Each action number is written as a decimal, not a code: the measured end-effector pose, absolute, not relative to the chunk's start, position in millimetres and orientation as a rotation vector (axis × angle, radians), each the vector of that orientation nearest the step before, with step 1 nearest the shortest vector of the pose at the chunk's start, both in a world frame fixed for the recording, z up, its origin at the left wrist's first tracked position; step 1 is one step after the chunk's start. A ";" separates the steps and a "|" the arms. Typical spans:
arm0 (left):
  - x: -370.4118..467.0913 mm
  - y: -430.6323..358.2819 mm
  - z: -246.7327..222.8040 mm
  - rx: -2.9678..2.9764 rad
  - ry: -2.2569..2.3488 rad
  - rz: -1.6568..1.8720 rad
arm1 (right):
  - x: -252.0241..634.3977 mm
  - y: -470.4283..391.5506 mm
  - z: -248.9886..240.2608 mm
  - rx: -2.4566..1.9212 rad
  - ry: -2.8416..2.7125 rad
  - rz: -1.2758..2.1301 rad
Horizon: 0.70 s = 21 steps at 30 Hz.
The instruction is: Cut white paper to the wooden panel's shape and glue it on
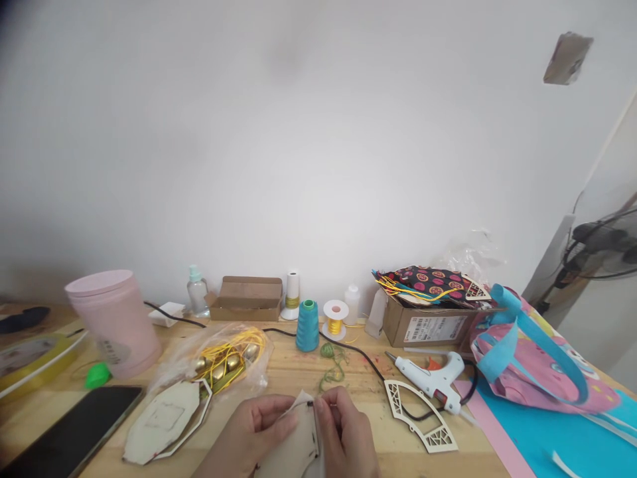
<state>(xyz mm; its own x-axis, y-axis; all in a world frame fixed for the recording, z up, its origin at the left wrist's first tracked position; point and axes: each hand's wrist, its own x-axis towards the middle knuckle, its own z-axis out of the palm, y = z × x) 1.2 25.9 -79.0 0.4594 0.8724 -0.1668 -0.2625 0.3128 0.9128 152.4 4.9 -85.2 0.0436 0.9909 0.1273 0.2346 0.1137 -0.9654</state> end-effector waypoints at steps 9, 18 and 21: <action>-1.5 25.7 -75.6 1.010 0.793 0.823 | 153.4 6.0 -84.3 -1.290 -1.344 1.109; -8.8 23.2 -69.5 1.082 0.928 0.828 | 152.1 8.0 -83.6 -1.348 -1.371 1.155; -11.6 21.8 -62.2 1.109 0.894 0.754 | 153.0 7.7 -84.0 -1.348 -1.375 1.142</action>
